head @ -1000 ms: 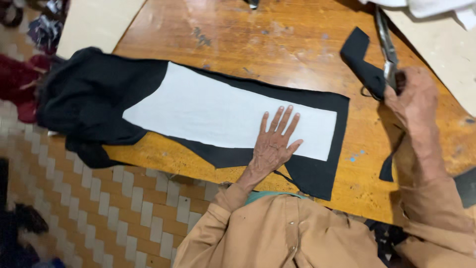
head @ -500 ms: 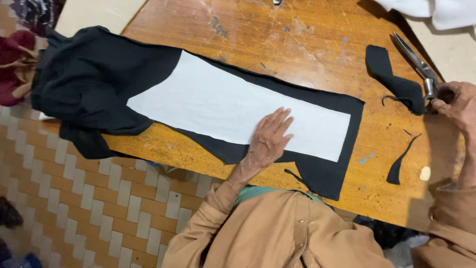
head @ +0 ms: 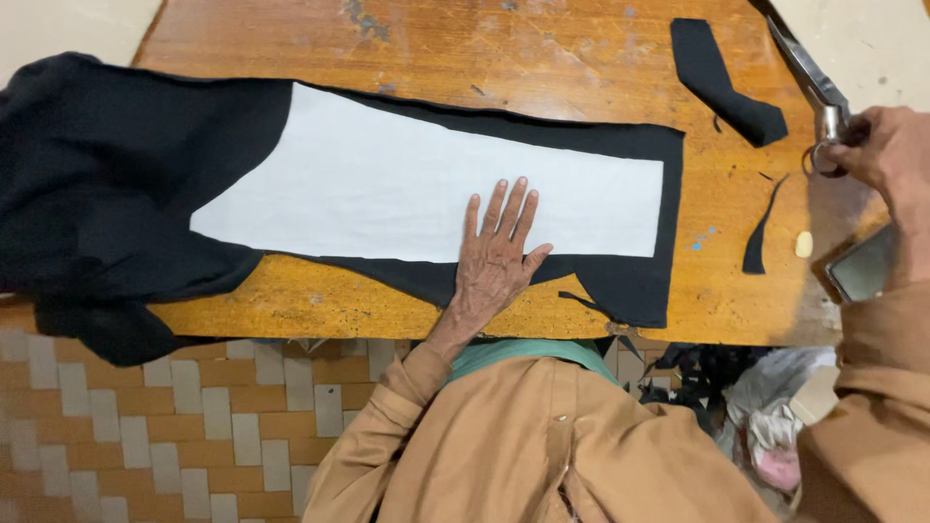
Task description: The person uses shears to cut black fabric along a white paper pattern placed on a wooden table. They repeatedly position the pattern, cut the fabric, and remove the pattern to reveal the cut piece.
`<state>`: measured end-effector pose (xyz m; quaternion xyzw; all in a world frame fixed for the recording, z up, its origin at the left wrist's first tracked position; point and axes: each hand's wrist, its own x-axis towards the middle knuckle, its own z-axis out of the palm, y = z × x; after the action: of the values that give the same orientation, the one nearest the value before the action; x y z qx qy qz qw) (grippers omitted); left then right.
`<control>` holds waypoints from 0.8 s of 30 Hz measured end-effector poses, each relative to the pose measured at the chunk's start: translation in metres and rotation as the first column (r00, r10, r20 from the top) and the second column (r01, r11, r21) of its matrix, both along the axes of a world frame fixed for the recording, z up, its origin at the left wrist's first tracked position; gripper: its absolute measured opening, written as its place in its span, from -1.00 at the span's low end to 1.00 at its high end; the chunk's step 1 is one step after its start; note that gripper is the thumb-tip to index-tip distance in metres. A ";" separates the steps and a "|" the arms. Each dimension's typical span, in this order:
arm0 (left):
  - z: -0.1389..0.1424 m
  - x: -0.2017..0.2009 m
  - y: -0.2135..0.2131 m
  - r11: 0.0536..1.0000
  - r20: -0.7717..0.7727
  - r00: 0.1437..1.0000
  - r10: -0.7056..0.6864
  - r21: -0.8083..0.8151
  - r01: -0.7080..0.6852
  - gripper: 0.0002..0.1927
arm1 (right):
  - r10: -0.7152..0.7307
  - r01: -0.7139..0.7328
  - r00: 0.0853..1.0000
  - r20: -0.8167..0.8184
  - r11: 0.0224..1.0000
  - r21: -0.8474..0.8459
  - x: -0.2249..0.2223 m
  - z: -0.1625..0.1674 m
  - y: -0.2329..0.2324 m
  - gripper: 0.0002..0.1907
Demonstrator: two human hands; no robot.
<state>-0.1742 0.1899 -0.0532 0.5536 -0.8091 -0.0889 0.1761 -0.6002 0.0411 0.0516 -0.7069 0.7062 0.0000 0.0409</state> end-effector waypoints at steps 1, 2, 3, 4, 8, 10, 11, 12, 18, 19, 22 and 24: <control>0.000 0.000 0.001 1.000 -0.010 1.000 -0.008 0.008 0.008 -0.21 | -0.071 0.070 0.997 0.005 0.997 0.022 -0.004 0.003 0.000 -0.74; 0.000 -0.001 0.001 1.000 -0.020 1.000 -0.012 -0.001 0.012 -0.20 | -0.142 0.142 0.990 0.010 0.989 0.042 -0.006 0.007 0.000 -0.77; 0.000 -0.001 0.001 1.000 -0.030 0.999 -0.014 -0.012 0.014 -0.20 | -0.211 0.210 0.977 0.015 0.976 0.059 -0.009 0.010 0.002 -0.80; 0.000 -0.002 0.001 1.000 -0.039 0.999 -0.013 -0.022 0.013 -0.19 | -0.173 0.173 0.985 -0.001 0.985 0.001 -0.015 0.012 0.007 -0.78; -0.003 -0.002 0.002 0.999 0.022 0.999 -0.031 0.011 0.031 -0.17 | -0.108 0.077 0.980 -0.164 0.979 -0.187 -0.026 0.016 0.032 -0.88; -0.005 -0.003 0.003 0.999 0.030 0.999 -0.037 0.010 0.037 -0.14 | -0.127 0.107 0.990 -0.057 0.958 -0.266 -0.026 0.011 0.052 -0.92; -0.006 -0.004 0.003 0.999 0.030 0.999 -0.043 0.005 0.043 -0.14 | -0.128 0.157 0.985 0.113 0.940 -0.304 -0.026 0.008 0.062 -0.89; -0.007 -0.005 0.003 0.999 0.031 0.999 -0.045 -0.002 0.045 -0.13 | -0.113 0.207 0.953 0.280 0.919 -0.335 -0.025 0.005 0.072 -0.86; -0.008 -0.012 0.002 0.998 0.080 0.996 -0.046 -0.031 0.049 -0.13 | 0.096 0.345 0.429 0.898 0.902 -0.261 -0.040 -0.007 0.117 -0.73; -0.007 -0.014 0.001 0.998 0.087 0.995 -0.044 -0.039 0.048 -0.13 | 0.096 0.350 0.362 0.927 0.908 -0.231 -0.045 -0.009 0.119 -0.71; 0.000 -0.018 -0.001 0.998 0.049 0.998 -0.046 -0.039 0.048 -0.14 | 0.080 0.316 0.197 0.977 0.938 -0.140 -0.063 -0.017 0.121 -0.71; 0.006 -0.025 0.002 1.000 0.018 1.000 -0.014 -0.027 0.014 -0.24 | 0.057 0.265 0.139 0.989 0.960 -0.092 -0.073 -0.023 0.121 -0.75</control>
<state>-0.1989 0.1918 -0.0477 0.5462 -0.8156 -0.0742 0.1757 -0.6737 0.1623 0.0289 -0.4820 0.5486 -0.5510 0.4039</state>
